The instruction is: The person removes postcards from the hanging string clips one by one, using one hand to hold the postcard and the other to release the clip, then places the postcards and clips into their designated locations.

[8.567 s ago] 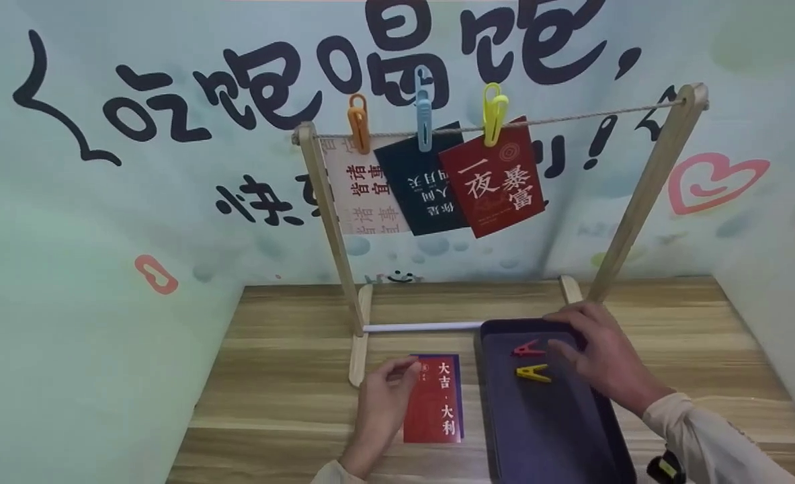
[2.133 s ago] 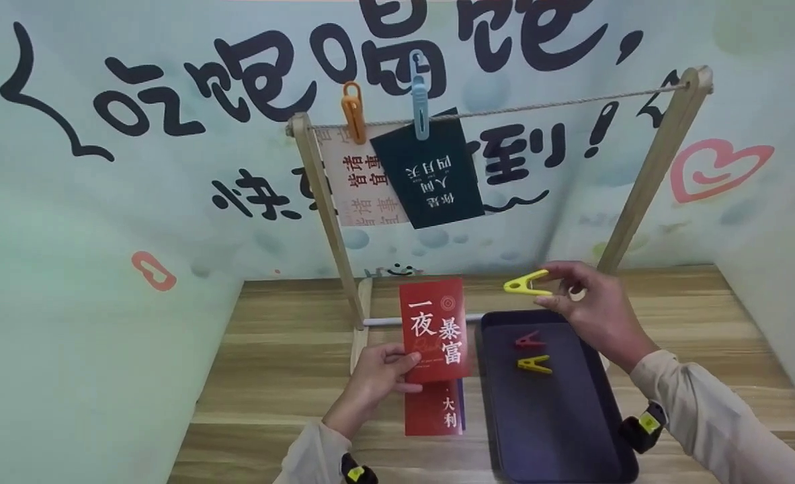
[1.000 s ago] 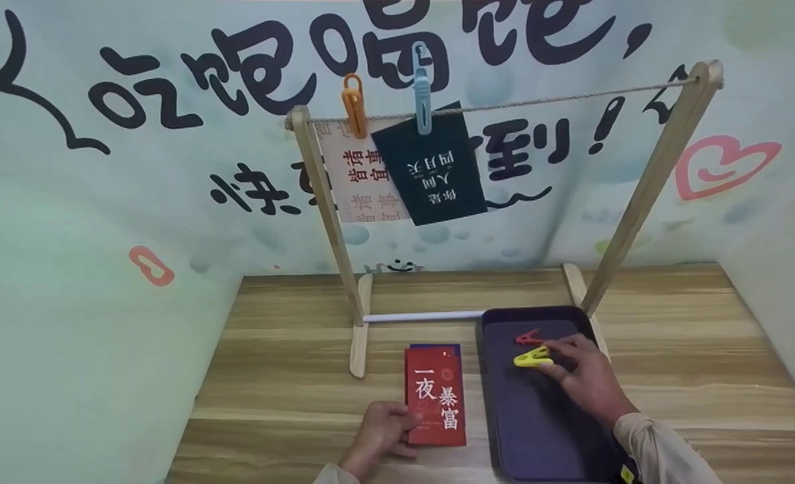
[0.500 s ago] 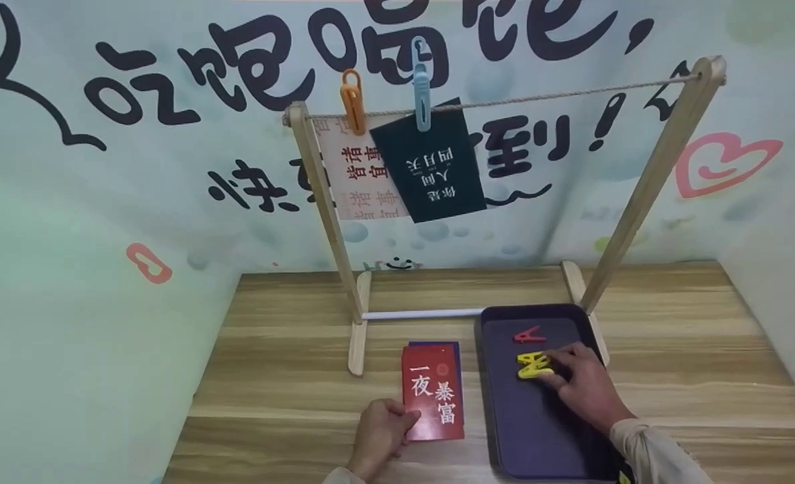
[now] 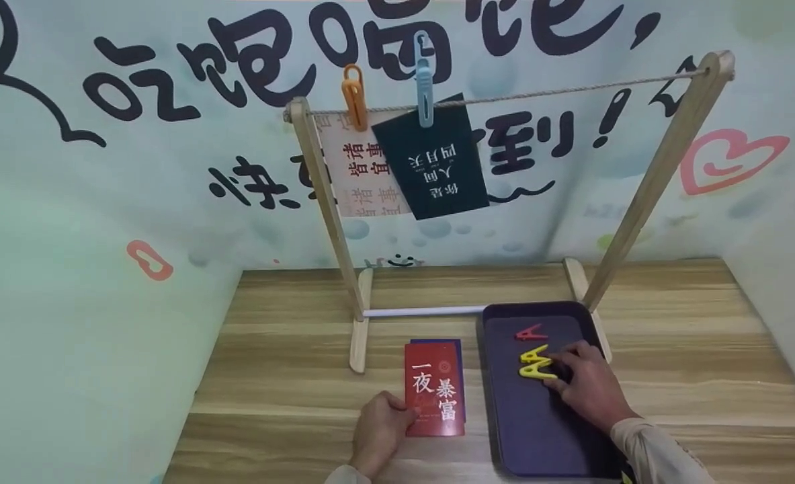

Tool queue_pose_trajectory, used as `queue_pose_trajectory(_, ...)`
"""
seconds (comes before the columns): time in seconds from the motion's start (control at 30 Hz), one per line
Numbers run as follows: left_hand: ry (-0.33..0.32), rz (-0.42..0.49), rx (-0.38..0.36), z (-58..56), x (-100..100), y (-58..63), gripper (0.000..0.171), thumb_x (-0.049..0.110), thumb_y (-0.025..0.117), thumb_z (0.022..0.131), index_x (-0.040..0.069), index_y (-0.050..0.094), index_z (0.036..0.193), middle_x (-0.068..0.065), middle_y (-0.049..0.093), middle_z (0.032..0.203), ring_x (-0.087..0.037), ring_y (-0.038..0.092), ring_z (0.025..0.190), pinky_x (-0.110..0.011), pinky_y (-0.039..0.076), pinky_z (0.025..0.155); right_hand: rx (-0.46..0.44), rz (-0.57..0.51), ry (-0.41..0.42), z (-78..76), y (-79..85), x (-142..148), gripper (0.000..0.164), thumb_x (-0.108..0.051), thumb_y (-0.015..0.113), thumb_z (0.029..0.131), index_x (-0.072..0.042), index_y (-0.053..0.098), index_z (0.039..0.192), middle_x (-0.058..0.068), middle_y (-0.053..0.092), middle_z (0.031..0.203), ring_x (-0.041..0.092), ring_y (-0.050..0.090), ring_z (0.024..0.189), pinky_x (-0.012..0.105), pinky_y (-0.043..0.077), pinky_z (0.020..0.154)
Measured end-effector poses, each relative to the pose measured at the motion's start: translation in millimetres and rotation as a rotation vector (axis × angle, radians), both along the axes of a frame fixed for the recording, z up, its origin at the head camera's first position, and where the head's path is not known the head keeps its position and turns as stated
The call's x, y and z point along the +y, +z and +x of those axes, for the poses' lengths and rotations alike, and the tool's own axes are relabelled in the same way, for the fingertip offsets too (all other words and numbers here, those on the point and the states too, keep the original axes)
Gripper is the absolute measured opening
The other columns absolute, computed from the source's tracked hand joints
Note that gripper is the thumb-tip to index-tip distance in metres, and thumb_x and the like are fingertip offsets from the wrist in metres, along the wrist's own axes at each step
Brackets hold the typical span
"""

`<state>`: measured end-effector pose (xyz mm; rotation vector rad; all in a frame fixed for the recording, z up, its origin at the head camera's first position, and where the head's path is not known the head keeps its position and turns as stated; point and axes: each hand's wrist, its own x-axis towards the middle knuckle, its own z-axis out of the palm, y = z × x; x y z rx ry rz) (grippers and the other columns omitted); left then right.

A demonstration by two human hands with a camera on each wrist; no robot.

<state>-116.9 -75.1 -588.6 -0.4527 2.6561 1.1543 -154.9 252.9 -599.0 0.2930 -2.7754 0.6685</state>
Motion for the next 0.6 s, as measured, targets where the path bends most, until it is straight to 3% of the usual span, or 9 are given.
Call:
queue_pose_trajectory(0.17,-0.008,0.047,0.035,-0.3,-2.0,-1.7,0.025,0.027,0.073,0.076,0.009,0.058,0.082,0.001,0.059,0.067,-0.011,0.053,0.054,-0.023,0.040,0.045,0.020,0.019,0.002,-0.1,-1.5,0.9,0.043,-0.021,0.084,0.060,-0.006,0.070,0.098,0.007,0.056,0.092,0.024,0.053,0.083,0.038,0.045,0.069)
queue_pose_trajectory(0.6,-0.024,0.051,0.020,-1.6,-2.5,-0.5,0.026,0.028,0.073,0.077,0.008,0.058,0.082,0.001,0.058,0.064,-0.010,0.052,0.051,-0.022,0.039,0.043,0.044,0.006,0.014,0.4,-2.6,2.3,0.050,-0.021,0.087,0.056,-0.005,0.068,0.099,0.007,0.056,0.090,0.023,0.053,0.081,0.039,0.046,0.069)
